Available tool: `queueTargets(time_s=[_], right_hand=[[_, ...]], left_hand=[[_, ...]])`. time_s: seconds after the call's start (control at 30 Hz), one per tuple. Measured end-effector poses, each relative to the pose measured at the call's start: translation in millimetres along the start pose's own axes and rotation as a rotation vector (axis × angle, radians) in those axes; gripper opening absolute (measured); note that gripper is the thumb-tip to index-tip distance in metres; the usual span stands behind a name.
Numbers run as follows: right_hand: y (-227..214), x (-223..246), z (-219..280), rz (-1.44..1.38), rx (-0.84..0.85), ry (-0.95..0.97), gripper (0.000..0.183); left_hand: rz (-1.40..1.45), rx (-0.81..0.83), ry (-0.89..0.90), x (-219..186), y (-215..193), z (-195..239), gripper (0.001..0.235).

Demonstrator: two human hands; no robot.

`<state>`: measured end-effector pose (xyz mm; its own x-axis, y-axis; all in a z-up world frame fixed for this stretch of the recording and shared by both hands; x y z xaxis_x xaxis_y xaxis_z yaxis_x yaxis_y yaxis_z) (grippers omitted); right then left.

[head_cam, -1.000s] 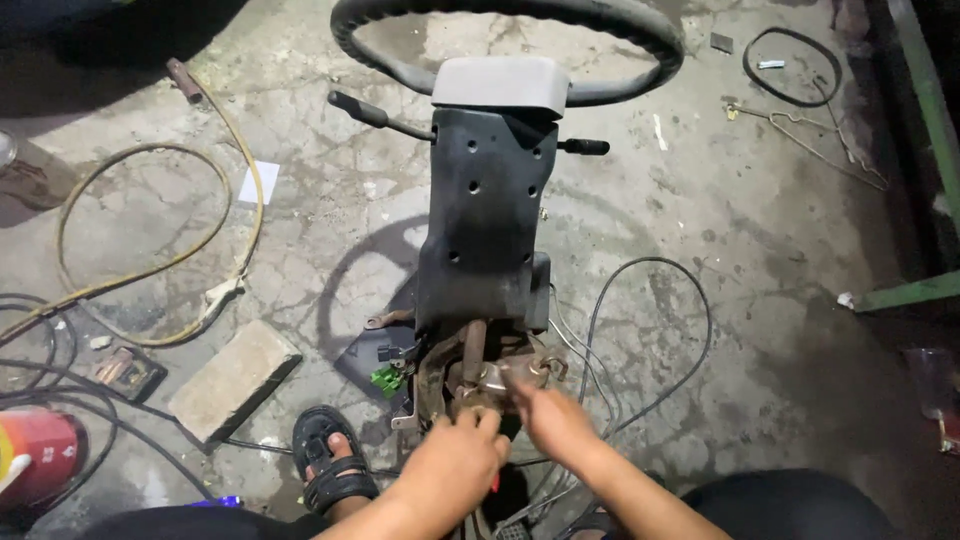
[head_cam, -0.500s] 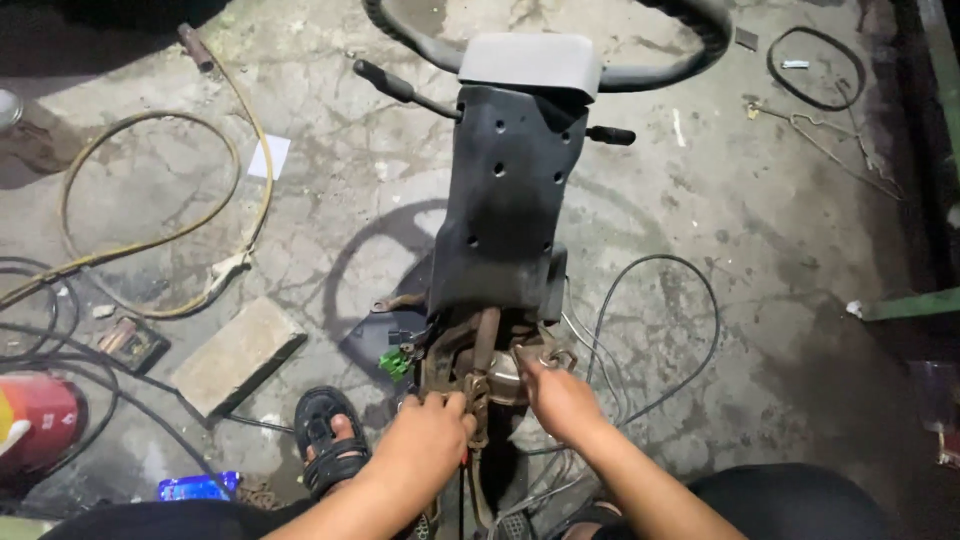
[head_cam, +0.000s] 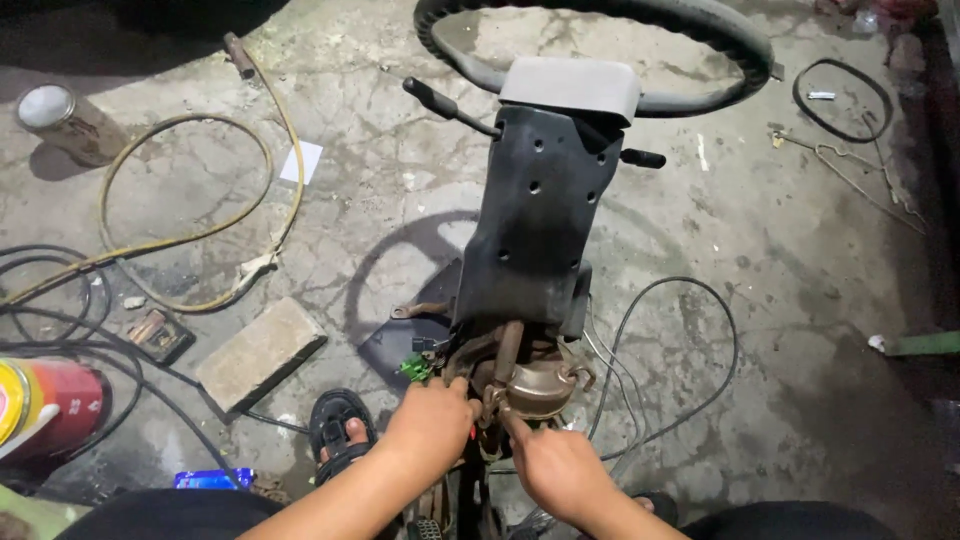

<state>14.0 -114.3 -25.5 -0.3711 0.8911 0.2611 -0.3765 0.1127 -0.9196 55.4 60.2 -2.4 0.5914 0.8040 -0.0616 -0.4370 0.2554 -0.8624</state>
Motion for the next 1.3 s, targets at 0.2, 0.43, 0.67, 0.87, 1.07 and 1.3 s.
queueTargets(time_s=[0.2,0.43,0.67,0.87,1.07,1.3], right_hand=[[9.8,0.7,-5.5,-0.019,-0.217,-0.130,0.075],[-25.0,-7.4,-32.1,-0.232,-0.108,0.104,0.056],[-66.4,7.1,-42.6,-0.245,0.135,0.160,0.045],[-48.0,15.2,-53.8,-0.141,0.135,0.150,0.048],[-43.3,13.9,-54.5,-0.041,0.219,0.143,0.050],[-64.2,18.0,-56.3,-0.036,0.287,0.135,0.047]], left_hand=[[0.048,0.035,-0.018,-0.7,11.2,-3.3,0.045],[0.025,0.011,0.029,-11.1,27.8,-6.5,0.042],[0.026,-0.022,0.036,-21.0,26.0,1.0,0.038],[0.049,-0.052,0.084,-30.5,45.2,7.8,0.033],[0.091,0.039,0.109,-29.6,35.0,16.5,0.036],[0.079,0.060,0.154,-34.1,33.9,18.6,0.036]])
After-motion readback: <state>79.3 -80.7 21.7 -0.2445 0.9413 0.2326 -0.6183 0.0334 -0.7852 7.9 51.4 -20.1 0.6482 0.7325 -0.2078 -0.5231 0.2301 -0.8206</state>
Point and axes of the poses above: each hand's wrist, its own z-axis away from the middle knuckle, its own y-axis out of the palm, x = y × z, the point moved 3 cm from there along -z, towards the middle knuckle, and after that the axes turned 12 degrees about -x, right-handed, at the moved point
